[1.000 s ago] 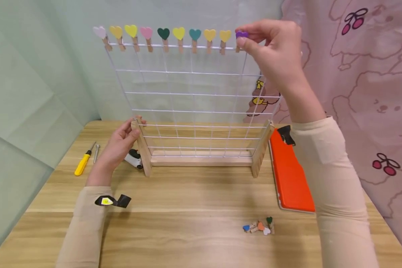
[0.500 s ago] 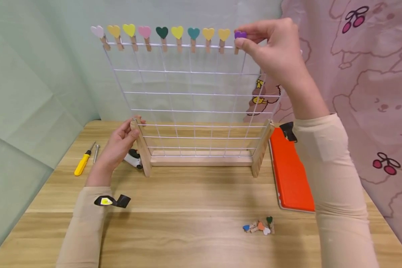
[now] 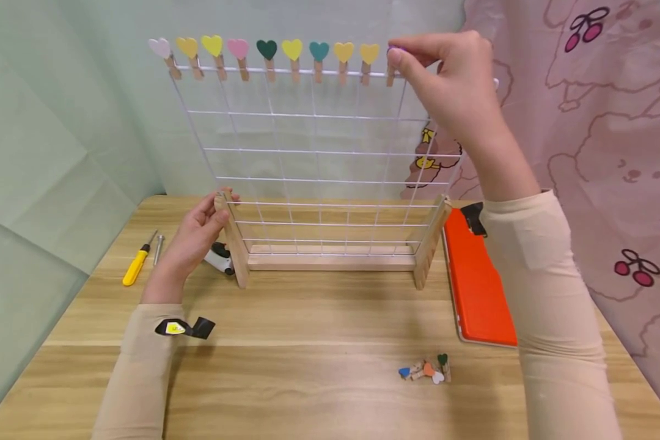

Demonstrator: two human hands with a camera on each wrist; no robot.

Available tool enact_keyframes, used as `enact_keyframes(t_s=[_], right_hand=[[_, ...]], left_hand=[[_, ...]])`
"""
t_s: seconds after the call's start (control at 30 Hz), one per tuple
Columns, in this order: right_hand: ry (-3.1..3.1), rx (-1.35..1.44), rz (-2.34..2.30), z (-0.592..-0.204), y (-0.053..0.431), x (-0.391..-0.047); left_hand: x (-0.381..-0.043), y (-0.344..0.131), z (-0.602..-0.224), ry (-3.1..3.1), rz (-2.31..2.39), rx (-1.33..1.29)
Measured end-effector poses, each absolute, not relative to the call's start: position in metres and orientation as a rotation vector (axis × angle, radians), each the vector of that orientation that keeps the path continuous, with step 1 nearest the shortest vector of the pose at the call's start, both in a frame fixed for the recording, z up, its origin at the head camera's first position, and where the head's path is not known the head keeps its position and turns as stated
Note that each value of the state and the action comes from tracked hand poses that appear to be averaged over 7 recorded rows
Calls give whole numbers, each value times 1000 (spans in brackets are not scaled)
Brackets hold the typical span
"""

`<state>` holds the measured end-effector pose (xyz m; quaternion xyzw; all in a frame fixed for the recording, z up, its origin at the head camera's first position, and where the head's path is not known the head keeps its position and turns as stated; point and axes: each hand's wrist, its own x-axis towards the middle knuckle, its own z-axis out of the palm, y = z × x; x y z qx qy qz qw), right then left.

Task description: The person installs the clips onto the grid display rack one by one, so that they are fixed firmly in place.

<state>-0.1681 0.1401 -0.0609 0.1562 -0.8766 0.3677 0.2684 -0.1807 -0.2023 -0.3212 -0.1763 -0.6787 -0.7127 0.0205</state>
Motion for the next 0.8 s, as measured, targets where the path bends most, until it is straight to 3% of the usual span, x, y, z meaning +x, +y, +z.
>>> enact_keyframes(t_s=[0.37, 0.8], right_hand=[[-2361, 437, 933, -64, 138, -169], [-1976, 678, 751, -101, 151, -167]], left_hand=[[-183, -203, -323, -2071, -2225, -566], [-182, -203, -325, -2108, -2202, -556]])
